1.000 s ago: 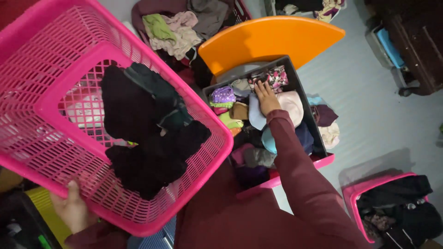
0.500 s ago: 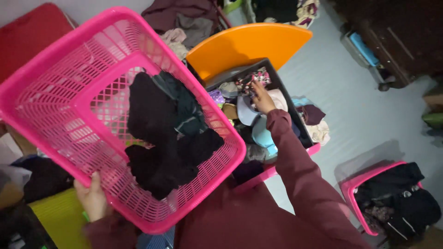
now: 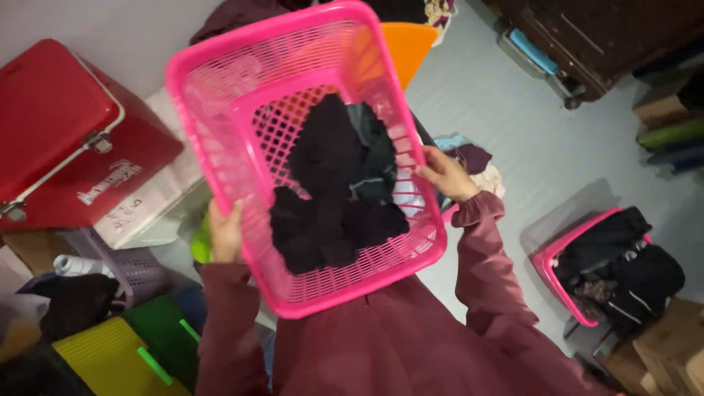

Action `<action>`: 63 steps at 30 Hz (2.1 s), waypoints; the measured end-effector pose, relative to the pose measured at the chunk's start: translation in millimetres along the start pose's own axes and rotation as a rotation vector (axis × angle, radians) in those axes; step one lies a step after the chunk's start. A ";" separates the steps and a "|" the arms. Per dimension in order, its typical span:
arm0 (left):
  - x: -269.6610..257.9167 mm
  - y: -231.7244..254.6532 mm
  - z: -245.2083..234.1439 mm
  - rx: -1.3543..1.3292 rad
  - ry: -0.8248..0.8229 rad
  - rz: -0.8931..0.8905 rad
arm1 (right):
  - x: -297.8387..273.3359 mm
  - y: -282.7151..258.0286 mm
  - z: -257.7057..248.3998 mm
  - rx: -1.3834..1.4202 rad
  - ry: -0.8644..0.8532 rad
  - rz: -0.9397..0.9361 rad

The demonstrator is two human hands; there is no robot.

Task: The person sorts black and colorful clothing from a pink laundry basket into a storage drawer by hand, picking up items and placing them into different compartments.

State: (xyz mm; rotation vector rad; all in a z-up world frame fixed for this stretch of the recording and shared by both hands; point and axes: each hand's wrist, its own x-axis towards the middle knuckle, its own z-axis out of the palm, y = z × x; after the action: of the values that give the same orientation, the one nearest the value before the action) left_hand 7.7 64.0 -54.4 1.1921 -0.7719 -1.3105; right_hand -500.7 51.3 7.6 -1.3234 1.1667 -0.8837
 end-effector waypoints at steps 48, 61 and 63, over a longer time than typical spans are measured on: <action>33.6 -76.2 212.9 0.748 -1.039 0.264 | 12.7 -17.8 3.1 -0.078 0.039 -0.030; 100.0 41.7 249.8 0.533 -0.585 0.356 | -26.5 -138.7 -76.7 0.629 0.389 -0.278; 82.9 69.0 272.5 0.581 -0.593 0.589 | -23.6 -153.5 -72.1 0.587 0.344 -0.343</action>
State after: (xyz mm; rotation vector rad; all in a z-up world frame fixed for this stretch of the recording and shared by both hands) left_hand -214.3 -83.1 68.1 0.8781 -1.8718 -0.9524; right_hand -554.1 41.6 170.0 -0.9111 0.8364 -1.6115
